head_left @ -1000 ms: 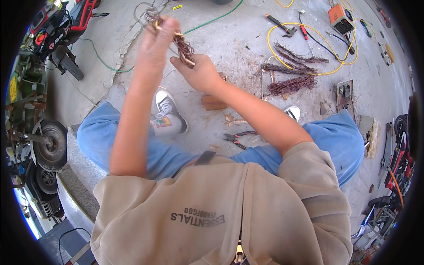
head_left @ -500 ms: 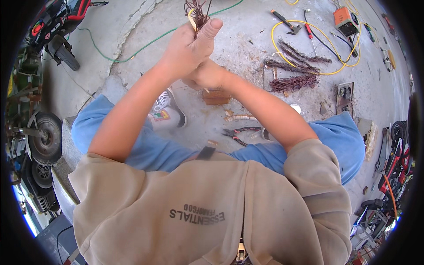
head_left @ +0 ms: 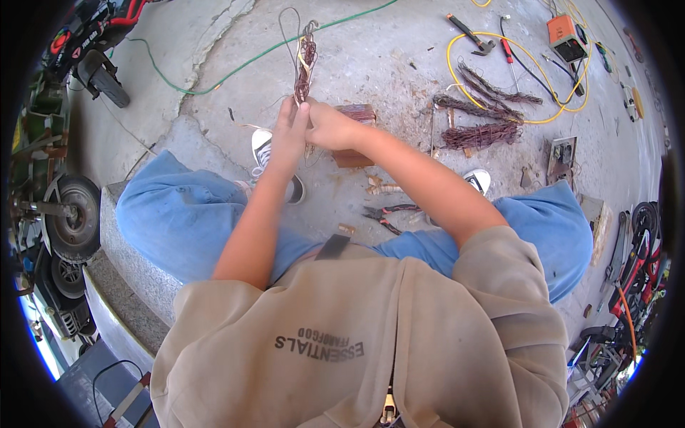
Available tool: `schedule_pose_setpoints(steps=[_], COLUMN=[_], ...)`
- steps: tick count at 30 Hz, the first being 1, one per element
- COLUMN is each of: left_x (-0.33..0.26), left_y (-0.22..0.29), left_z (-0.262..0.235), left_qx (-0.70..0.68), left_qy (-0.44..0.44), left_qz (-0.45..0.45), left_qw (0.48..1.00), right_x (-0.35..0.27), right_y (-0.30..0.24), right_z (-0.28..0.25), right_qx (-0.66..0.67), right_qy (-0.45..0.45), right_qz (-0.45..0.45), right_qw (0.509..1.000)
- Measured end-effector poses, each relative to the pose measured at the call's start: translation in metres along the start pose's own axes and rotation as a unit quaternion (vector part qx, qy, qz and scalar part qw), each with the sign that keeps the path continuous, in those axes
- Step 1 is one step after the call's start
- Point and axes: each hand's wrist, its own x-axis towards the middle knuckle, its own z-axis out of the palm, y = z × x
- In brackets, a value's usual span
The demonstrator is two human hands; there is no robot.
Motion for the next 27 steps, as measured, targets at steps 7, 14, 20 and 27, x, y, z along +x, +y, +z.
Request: schedule_pose_setpoints(steps=[7,14,20,27], left_x=[0.014,0.005,-0.01,-0.021], left_y=[-0.012,-0.061,-0.059,-0.067], left_z=[-0.032,-0.047,-0.064,-0.063], left_qx=[0.128,0.108,0.15,0.3], left_qy=[-0.14,-0.226,-0.252,-0.344], left_qz=[-0.164,-0.277,-0.381,-0.364], left_qw=[0.968,0.928,0.877,0.812], right_x=[-0.014,-0.023,-0.047,-0.083], right_y=[0.039,0.092,0.14,0.177], right_z=[-0.02,-0.097,-0.1,-0.094], right_qx=[-0.15,-0.002,0.003,0.039], right_qy=[-0.01,0.212,0.242,0.193], right_qz=[0.05,0.287,0.328,0.424], right_qw=[0.987,0.934,0.913,0.884])
